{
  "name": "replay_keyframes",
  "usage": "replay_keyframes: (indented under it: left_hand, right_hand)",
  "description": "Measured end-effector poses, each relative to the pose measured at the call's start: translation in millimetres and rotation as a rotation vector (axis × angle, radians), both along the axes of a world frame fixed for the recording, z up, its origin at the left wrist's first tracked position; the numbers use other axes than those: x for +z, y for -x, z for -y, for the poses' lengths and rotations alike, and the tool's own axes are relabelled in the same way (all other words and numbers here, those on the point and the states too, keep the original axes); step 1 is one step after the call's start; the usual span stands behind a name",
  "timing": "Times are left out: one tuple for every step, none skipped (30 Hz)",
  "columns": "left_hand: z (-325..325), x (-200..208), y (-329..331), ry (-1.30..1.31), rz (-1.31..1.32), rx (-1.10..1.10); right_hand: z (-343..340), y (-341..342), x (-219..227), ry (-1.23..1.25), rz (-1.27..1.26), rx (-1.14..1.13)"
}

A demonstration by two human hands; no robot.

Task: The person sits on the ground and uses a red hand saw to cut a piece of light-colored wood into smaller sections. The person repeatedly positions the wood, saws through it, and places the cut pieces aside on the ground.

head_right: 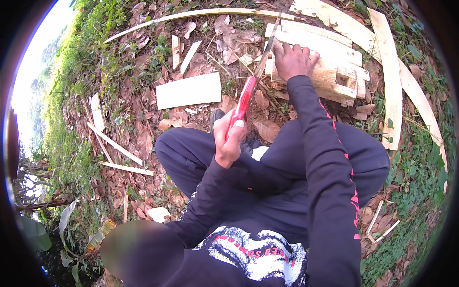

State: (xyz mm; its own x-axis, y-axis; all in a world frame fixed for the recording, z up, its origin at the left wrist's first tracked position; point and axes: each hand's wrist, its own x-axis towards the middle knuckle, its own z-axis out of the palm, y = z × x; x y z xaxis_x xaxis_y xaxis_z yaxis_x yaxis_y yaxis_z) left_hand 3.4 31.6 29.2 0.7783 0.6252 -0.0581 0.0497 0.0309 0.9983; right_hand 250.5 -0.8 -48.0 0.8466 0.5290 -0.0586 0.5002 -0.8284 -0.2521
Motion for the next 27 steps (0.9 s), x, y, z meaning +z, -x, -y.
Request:
replay_keyframes:
  left_hand:
    - [1, -1, 3, 0.002, -0.007, 0.017]
    - [5, -1, 7, 0.004, -0.013, 0.033]
    - [10, 0, 8, 0.006, -0.016, 0.046]
    - [15, 8, 8, -0.109, -0.027, 0.048]
    - [23, 12, 7, -0.134, -0.010, 0.067]
    - [30, 13, 7, -0.144, -0.001, 0.092]
    - [36, 12, 4, -0.154, 0.009, 0.118]
    - [40, 12, 0, -0.205, -0.004, 0.131]
    - [43, 19, -5, -0.168, -0.007, 0.150]
    - [43, 17, -8, -0.185, -0.003, 0.152]
    - [41, 15, -10, -0.202, 0.000, 0.153]
    - [38, 16, -12, -0.181, -0.004, 0.126]
    - [34, 19, -13, -0.161, -0.008, 0.100]
    - [31, 21, -13, -0.140, -0.013, 0.073]
    - [28, 19, -13, -0.145, -0.011, 0.064]
    - [26, 14, -10, -0.149, -0.011, 0.054]
    - [23, 11, -9, -0.154, -0.011, 0.044]
    - [21, 10, -6, -0.127, -0.034, 0.048]
    - [20, 8, -5, -0.155, -0.024, 0.044]
    - [18, 6, -5, -0.184, -0.015, 0.040]
    - [19, 6, -6, -0.207, -0.005, 0.034]
    - [23, 9, -7, -0.183, -0.007, 0.033]
    - [24, 11, -10, -0.176, -0.013, 0.036]
    - [26, 12, -11, -0.170, -0.022, 0.043]
    - [27, 12, -12, -0.164, -0.031, 0.050]
    - [28, 9, -9, -0.169, -0.012, 0.060]
    - [28, 8, -10, -0.166, -0.011, 0.057]
  right_hand:
    - [1, 1, 4, 0.028, -0.015, 0.013]
    - [3, 1, 9, 0.038, -0.056, 0.031]
    - [7, 1, 8, -0.003, -0.016, 0.055]
    - [12, 4, 4, -0.045, 0.020, 0.080]
    - [19, 4, 0, -0.087, 0.056, 0.105]
    - [24, 5, 2, -0.112, 0.003, 0.123]
    - [30, 7, 2, -0.081, 0.050, 0.155]
    - [36, 10, 1, -0.049, 0.098, 0.186]
    - [40, 16, 1, -0.018, 0.144, 0.217]
    - [39, 25, 21, 0.107, 0.040, 0.217]
    - [38, 30, 27, 0.135, 0.016, 0.217]
    - [40, 33, 33, 0.167, -0.006, 0.206]
    - [39, 32, 37, 0.198, -0.027, 0.195]
    - [38, 30, 28, 0.118, -0.002, 0.160]
    - [33, 28, 27, 0.167, -0.003, 0.150]
    - [28, 25, 26, 0.215, -0.006, 0.139]
    - [24, 23, 26, 0.263, -0.009, 0.128]
    - [23, 25, 28, 0.212, 0.010, 0.146]
    - [25, 30, 32, 0.161, 0.028, 0.165]
    - [24, 32, 33, 0.110, 0.046, 0.183]
    - [26, 31, 29, 0.097, 0.060, 0.182]
    - [29, 29, 22, 0.084, 0.073, 0.180]
    - [31, 28, 17, 0.071, 0.087, 0.179]
    - [30, 29, 17, 0.082, 0.098, 0.194]
    - [30, 30, 19, 0.093, 0.110, 0.209]
    - [29, 32, 20, 0.104, 0.122, 0.224]
    - [31, 31, 18, 0.093, 0.120, 0.222]
